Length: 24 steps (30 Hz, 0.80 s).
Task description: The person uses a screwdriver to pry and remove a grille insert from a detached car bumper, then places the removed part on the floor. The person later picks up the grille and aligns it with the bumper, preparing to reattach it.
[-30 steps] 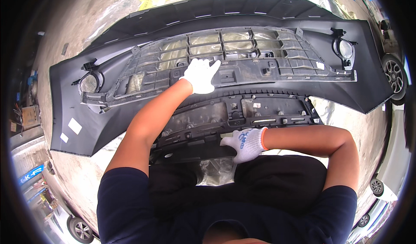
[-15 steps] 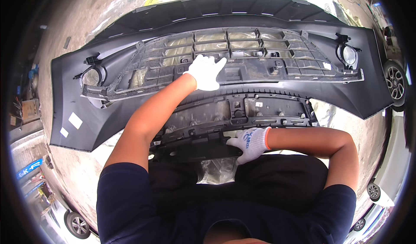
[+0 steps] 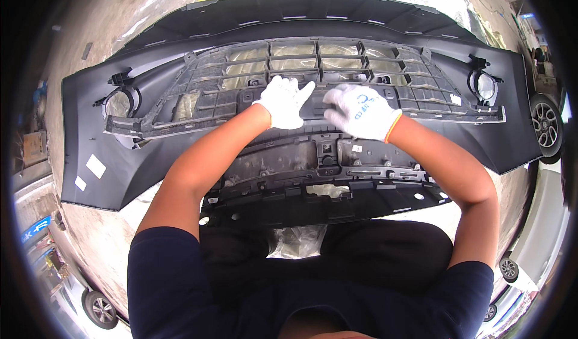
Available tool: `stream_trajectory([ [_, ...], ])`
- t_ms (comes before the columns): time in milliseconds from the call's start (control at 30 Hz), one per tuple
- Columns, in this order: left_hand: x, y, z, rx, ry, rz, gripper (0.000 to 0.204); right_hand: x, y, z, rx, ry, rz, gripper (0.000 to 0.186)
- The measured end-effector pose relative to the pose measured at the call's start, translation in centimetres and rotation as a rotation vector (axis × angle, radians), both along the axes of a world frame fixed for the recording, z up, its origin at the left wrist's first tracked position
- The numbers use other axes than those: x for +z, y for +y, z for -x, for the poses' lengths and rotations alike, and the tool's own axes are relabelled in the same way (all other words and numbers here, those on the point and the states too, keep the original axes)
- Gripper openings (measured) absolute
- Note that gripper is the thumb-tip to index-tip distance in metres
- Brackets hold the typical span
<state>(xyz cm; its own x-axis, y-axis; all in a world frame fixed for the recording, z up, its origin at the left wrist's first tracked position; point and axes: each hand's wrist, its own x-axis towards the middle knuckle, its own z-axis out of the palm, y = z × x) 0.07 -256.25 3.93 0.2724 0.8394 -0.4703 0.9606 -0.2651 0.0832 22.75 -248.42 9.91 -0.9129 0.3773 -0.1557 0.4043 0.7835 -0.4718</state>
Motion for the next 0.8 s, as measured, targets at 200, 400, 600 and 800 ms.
stream_trajectory([
  [200, 0.3, 0.5, 0.1, -0.026, 0.031, 0.057, 0.101, -8.3, 14.2, 5.2, -0.105, -0.119, -0.417, 0.029],
  [400, 0.5, 1.0, 0.2, -0.029, 0.031, 0.150, 0.102, -13.8, 19.6, 9.0, -0.306, -0.258, -0.201, 0.045],
  [600, 0.8, 1.6, 0.1, -0.032, 0.060, 0.208, 0.101, -14.8, 20.6, 10.2, -0.206, -0.447, -0.050, 0.054],
  [800, 1.7, 2.4, 0.3, -0.059, 0.079, 0.253, 0.101, -15.2, 20.1, 9.9, -0.215, -0.355, -0.172, 0.049],
])
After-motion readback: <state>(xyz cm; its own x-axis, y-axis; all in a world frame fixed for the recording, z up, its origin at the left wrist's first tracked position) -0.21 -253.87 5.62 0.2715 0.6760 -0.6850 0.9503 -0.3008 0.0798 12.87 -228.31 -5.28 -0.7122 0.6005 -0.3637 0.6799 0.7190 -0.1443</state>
